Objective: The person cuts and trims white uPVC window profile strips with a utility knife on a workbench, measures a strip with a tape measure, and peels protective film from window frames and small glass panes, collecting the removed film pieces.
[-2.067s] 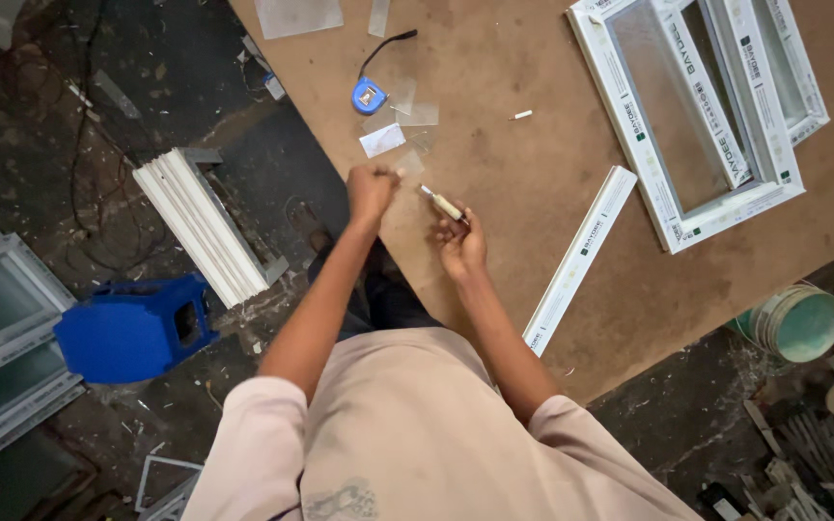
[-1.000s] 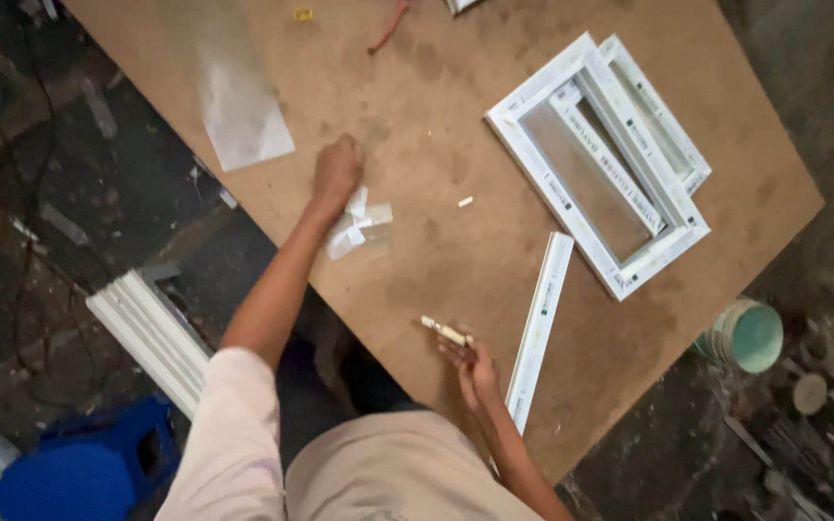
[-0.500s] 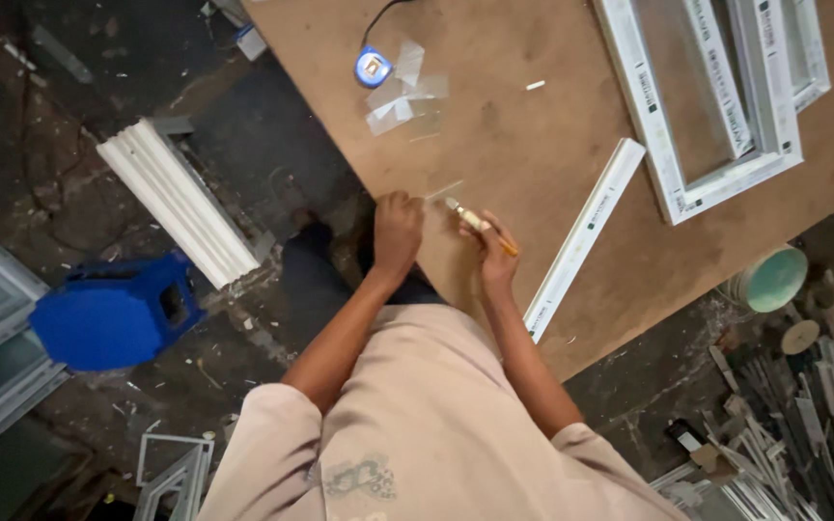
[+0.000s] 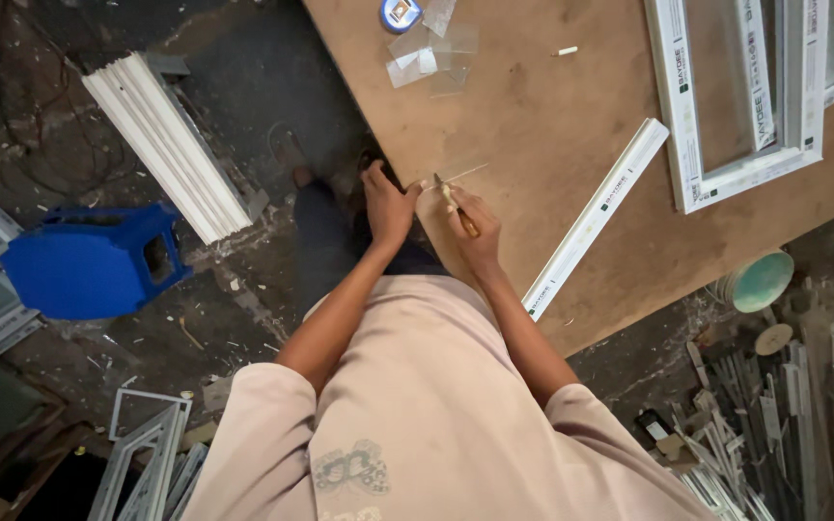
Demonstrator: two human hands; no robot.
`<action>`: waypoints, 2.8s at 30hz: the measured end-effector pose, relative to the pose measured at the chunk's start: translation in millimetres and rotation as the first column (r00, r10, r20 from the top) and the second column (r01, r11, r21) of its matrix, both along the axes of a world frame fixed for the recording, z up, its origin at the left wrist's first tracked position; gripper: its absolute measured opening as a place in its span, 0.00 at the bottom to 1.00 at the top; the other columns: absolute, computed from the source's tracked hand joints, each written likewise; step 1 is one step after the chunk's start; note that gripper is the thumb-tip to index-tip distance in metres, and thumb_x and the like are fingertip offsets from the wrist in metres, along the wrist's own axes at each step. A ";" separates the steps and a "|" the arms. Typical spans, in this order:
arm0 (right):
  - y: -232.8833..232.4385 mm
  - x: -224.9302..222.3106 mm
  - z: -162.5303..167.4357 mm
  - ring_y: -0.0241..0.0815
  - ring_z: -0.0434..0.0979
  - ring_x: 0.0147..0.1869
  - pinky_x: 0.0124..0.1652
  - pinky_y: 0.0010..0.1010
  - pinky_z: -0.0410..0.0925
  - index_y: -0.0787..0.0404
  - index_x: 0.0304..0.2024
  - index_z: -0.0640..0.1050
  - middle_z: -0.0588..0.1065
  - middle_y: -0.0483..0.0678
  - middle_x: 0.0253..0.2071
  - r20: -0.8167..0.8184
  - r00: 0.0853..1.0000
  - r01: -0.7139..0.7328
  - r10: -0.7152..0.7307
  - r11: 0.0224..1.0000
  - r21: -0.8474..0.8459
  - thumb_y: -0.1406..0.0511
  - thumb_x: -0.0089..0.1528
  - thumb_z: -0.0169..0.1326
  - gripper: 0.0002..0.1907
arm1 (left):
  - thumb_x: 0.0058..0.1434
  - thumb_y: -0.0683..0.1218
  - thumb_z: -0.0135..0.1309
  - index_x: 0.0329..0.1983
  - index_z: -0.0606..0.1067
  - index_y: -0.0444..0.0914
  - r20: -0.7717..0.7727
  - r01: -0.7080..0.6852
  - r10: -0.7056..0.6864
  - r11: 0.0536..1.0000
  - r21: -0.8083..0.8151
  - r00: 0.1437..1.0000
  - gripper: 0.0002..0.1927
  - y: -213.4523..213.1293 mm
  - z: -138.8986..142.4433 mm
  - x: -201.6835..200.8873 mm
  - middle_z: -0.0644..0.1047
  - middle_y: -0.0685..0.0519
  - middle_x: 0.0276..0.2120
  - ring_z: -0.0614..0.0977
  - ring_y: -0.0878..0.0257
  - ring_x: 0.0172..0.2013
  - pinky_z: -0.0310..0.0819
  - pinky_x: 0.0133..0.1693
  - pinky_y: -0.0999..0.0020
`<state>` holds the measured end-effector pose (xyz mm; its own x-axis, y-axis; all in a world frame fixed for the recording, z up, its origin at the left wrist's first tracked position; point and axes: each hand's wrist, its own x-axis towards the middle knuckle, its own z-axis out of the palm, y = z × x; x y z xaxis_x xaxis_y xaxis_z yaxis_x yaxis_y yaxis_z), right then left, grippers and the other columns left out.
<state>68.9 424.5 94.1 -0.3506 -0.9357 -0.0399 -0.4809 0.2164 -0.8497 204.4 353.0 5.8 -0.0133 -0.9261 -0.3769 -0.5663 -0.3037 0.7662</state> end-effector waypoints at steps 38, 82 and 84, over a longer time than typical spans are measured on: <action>50.1 -17.5 22.3 0.42 0.82 0.52 0.53 0.29 0.72 0.67 0.53 0.82 0.82 0.54 0.51 0.176 0.935 0.296 -0.308 0.951 0.092 0.69 0.67 0.55 0.13 | 0.59 0.47 0.62 0.44 0.79 0.32 -0.050 -0.074 0.077 0.995 0.060 0.996 0.15 4.5 2.0 8.3 0.82 0.41 0.37 0.84 0.45 0.40 0.76 0.45 0.55; 69.0 -52.7 -61.2 0.42 0.82 0.45 0.41 0.33 0.73 0.64 0.58 0.76 0.81 0.53 0.49 0.849 0.044 0.440 -0.527 0.773 0.457 0.59 0.70 0.49 0.19 | 0.66 0.41 0.59 0.43 0.74 0.38 0.286 0.609 -0.545 0.623 -0.491 0.788 0.06 -106.7 28.7 -55.1 0.72 0.47 0.42 0.73 0.49 0.48 0.69 0.50 0.54; 60.1 -53.5 -51.1 0.45 0.83 0.46 0.42 0.34 0.74 0.68 0.59 0.75 0.81 0.56 0.49 0.851 0.144 0.475 -0.505 0.790 0.389 0.61 0.71 0.49 0.20 | 0.58 0.39 0.56 0.43 0.75 0.37 0.357 0.713 -0.634 0.492 -0.499 0.687 0.09 -97.9 25.4 -48.5 0.73 0.47 0.43 0.74 0.49 0.48 0.70 0.49 0.55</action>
